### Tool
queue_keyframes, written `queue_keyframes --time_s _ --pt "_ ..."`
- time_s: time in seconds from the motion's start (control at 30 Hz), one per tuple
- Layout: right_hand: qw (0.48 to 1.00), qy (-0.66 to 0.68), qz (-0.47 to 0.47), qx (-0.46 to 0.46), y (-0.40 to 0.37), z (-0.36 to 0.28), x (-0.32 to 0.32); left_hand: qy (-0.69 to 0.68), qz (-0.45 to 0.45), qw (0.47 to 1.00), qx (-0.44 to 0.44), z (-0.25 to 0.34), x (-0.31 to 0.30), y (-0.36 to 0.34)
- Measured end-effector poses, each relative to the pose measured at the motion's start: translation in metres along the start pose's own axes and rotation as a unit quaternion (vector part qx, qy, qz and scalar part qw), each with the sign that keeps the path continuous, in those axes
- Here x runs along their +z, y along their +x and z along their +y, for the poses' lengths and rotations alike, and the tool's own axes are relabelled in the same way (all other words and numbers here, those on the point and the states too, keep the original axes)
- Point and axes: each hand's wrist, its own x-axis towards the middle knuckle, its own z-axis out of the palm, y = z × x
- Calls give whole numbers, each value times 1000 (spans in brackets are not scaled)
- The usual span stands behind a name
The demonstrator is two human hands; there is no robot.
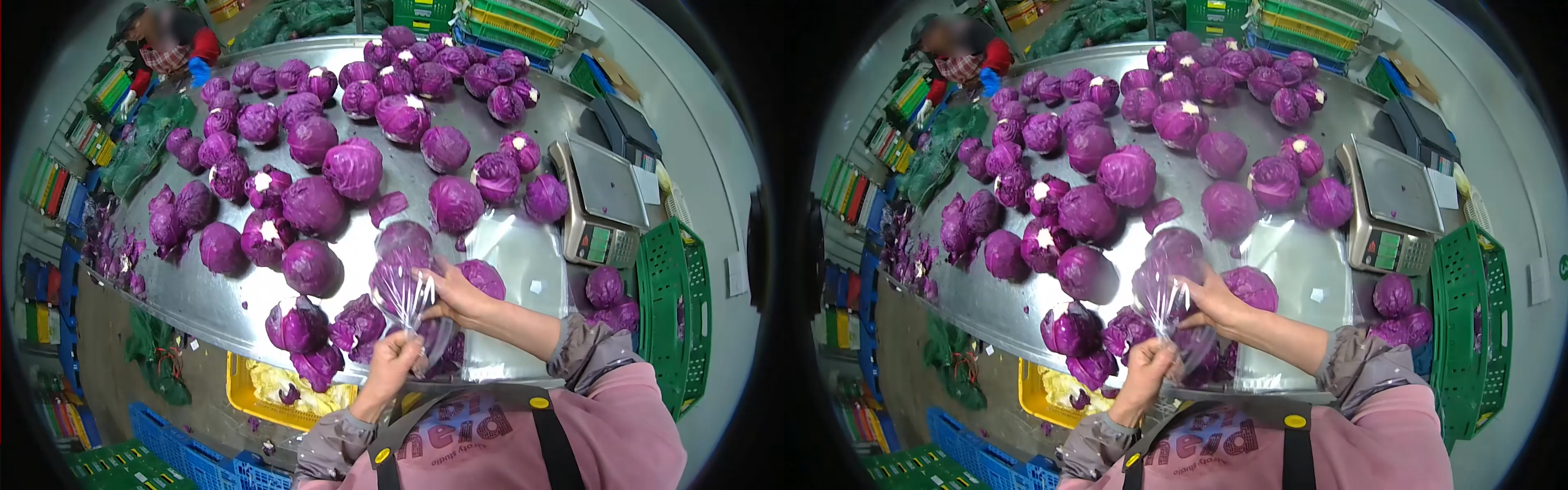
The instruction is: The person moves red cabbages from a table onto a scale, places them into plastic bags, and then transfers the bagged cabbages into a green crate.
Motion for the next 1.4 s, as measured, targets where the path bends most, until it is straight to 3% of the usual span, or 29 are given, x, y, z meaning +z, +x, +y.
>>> queue_keyframes --time_s 0.03,0.07,0.1,0.13,0.17,0.23,0.27,0.3,0.37,0.43,0.47,0.57,0.63,0.7,0.73,0.77,0.83,0.97,1.03,1.17,1.2,1.33,1.4 --pt "999 -20 28 -33 -1 4 5 -37 2 999 9 3 -1 -2" --pt "970 -185 43 -153 9 16 -4 -57 3 998 16 7 -5 -4" --pt "901 -342 51 -264 19 29 -13 -79 6 997 22 10 -8 -6" --pt "885 -391 23 -250 7 18 -8 -83 21 996 16 8 -9 -9" --pt "808 -511 21 -292 9 19 -11 -87 37 995 11 4 -10 -12" --pt "808 -507 8 -300 14 17 -15 -140 50 989 7 -2 -13 -22" --pt "902 -398 10 -168 8 10 -13 -56 77 995 8 -3 -15 -26" --pt "960 -278 15 -30 -2 -3 -5 28 102 994 10 -3 -16 -29" --pt "979 -205 18 1 1 8 -8 58 109 992 6 -13 -20 -30" --pt "999 -33 -30 30 -6 8 -3 133 131 982 15 -15 -17 -29" --pt "994 35 -74 69 -3 11 -6 96 144 985 26 -12 -12 -29" --pt "986 119 -64 98 -11 8 7 52 170 984 -6 -4 -2 -28" --pt "988 113 -75 76 -16 7 11 60 142 988 8 -6 1 -30" --pt "993 -76 -39 -82 -14 14 8 -11 80 997 -1 -2 10 -41" --pt "890 -367 24 -268 1 20 -8 -5 87 996 17 -4 12 -44" --pt "890 -369 22 -268 2 26 -26 -7 88 996 19 -5 12 -46" --pt "710 -601 38 -365 -20 16 -28 1 100 995 -27 -8 12 -53" --pt "692 -672 37 -262 -24 5 -17 3 82 997 -16 -19 28 -54" --pt "642 -692 46 -326 -13 21 -16 -3 70 997 -11 -20 29 -47" --pt "575 -713 2 -402 6 27 -18 31 132 991 20 -22 20 -34" --pt "617 -704 -20 -351 6 19 -17 31 123 992 10 -22 17 -36" --pt "583 -699 -25 -414 -10 2 -27 26 121 992 -17 -25 6 -39" --pt "709 -617 -42 -340 -33 1 -21 48 128 991 -6 -19 5 -38"
